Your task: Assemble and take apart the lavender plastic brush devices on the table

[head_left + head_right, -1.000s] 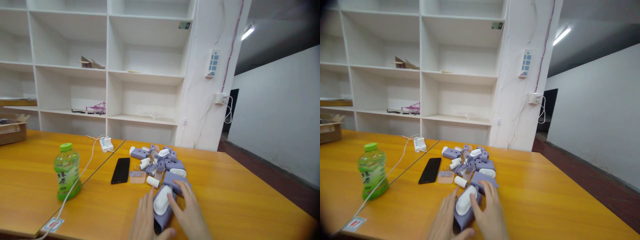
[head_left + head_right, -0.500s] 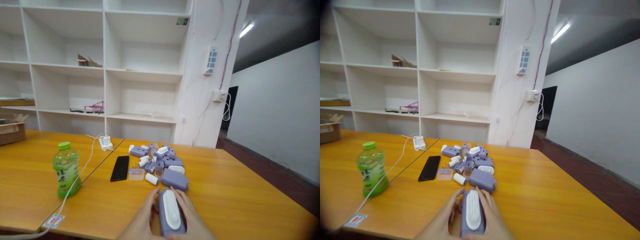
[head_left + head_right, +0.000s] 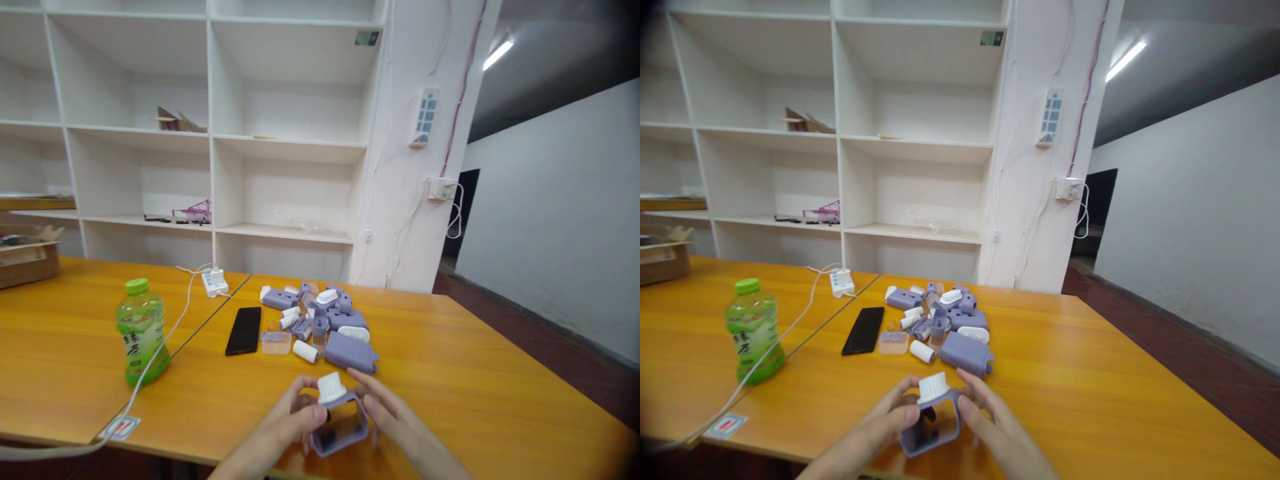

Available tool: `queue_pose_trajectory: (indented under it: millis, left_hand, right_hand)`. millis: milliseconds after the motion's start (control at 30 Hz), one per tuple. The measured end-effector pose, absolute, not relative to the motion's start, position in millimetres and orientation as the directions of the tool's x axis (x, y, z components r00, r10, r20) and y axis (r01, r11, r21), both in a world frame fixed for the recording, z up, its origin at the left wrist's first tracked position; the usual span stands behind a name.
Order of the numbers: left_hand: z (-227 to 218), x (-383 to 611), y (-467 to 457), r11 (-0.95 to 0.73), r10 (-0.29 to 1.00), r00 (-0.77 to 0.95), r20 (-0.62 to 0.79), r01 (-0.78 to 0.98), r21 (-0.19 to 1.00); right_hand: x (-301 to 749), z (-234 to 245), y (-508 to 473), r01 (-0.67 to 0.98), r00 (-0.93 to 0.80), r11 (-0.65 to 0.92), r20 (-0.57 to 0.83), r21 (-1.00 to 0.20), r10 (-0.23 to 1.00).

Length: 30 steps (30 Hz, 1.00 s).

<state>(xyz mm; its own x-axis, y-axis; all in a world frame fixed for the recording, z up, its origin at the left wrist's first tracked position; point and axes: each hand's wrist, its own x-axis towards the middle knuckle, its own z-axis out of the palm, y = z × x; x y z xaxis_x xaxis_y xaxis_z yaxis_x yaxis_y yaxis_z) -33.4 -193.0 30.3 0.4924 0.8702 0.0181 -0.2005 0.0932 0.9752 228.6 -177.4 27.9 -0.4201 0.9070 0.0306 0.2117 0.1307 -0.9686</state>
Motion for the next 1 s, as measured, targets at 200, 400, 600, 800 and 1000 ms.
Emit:
queue_pose_trajectory:
  millis: [200, 400, 600, 800, 1000]
  left_hand:
    - [28.5, -40.6, -186.6, 0.062, 0.880, 0.472, 0.054, -0.227, 0.972]
    - [40.5, -31.1, -198.2, -0.060, 0.836, 0.519, 0.179, -0.237, 0.970]
    - [19.0, -39.6, -187.1, -0.138, 0.862, 0.480, 0.164, -0.089, 0.986]
    - [12.7, -42.6, -185.1, -0.200, 0.858, 0.475, 0.196, -0.041, 0.979]
    - [21.7, -37.8, -191.8, -0.352, 0.905, 0.335, 0.262, 0.244, 0.903]
  right_hand:
    - [226.2, 39.5, -179.5, 0.217, -0.425, 0.127, 0.024, -0.968, 0.905]
    - [212.3, 41.2, -189.4, 0.119, -0.490, 0.115, 0.042, -0.986, 0.870]
    - [192.9, 26.7, -178.9, 0.100, -0.467, 0.223, 0.153, -0.970, 0.871]
    - [188.1, 12.3, -164.6, 0.222, -0.461, 0.318, 0.188, -0.922, 0.867]
    - [187.3, 26.1, -176.0, 0.427, -0.469, 0.336, 0.112, -0.840, 0.876]
